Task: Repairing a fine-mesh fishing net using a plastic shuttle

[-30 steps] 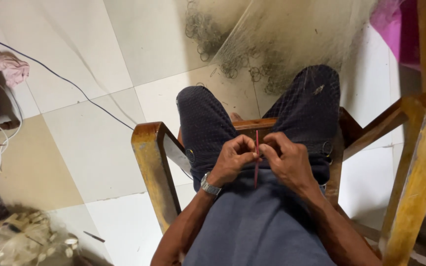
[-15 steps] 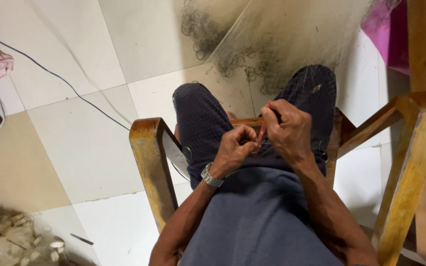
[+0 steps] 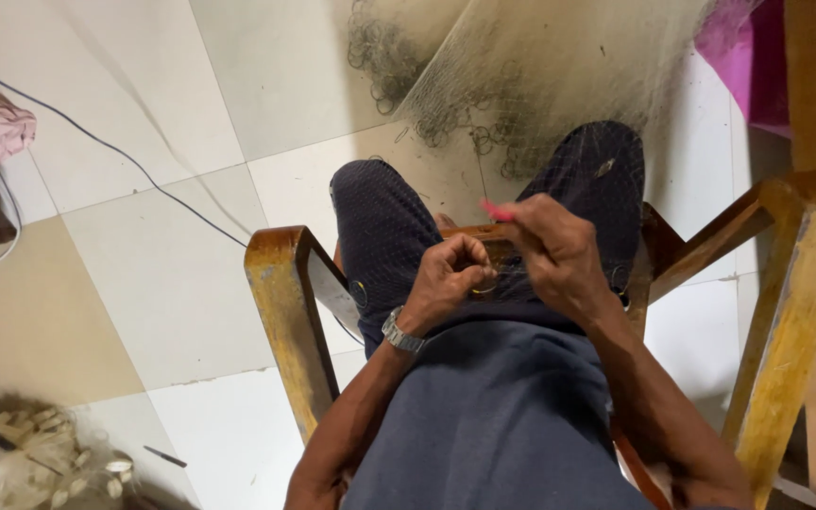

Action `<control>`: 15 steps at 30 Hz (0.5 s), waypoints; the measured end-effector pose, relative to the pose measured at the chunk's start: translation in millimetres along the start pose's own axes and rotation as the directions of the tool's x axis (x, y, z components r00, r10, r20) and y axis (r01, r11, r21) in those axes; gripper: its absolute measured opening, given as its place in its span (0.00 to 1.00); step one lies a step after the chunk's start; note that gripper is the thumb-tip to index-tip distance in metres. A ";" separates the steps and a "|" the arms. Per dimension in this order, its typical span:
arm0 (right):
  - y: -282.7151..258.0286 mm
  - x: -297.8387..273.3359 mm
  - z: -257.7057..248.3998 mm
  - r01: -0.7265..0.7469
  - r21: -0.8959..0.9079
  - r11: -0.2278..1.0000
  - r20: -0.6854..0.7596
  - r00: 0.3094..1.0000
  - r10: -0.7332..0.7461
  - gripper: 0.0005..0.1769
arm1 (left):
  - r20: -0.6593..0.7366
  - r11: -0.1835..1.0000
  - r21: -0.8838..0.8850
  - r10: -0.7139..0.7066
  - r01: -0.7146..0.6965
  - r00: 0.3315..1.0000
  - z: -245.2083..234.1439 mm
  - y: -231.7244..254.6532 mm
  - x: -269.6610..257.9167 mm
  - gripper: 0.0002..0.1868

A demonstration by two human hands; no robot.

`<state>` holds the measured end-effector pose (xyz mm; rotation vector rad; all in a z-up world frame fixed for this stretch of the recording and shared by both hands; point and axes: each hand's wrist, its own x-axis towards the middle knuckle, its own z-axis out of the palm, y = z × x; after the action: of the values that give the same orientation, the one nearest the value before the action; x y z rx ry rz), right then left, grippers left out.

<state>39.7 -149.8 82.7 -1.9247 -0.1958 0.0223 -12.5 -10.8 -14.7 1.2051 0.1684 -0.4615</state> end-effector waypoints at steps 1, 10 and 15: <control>7.3 -6.5 -3.0 -0.002 0.004 1.000 0.006 1.000 0.002 0.07 | -0.007 1.000 -0.001 -0.002 0.002 1.000 -1.0 2.6 -0.5 0.08; 47.6 -43.6 -36.0 0.374 -0.688 0.622 0.334 0.924 -0.186 0.13 | 0.034 0.993 -0.070 -0.094 0.097 0.995 -7.3 9.2 0.8 0.08; 59.6 -48.9 -49.0 0.355 -0.737 0.575 0.303 0.934 -0.189 0.08 | 0.037 0.980 -0.156 -0.121 0.125 0.992 -4.6 6.1 0.4 0.09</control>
<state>4.3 -222.9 40.8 -2.7631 -0.7472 -0.1064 -9.1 -5.0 -11.2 1.0362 0.2528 -0.5619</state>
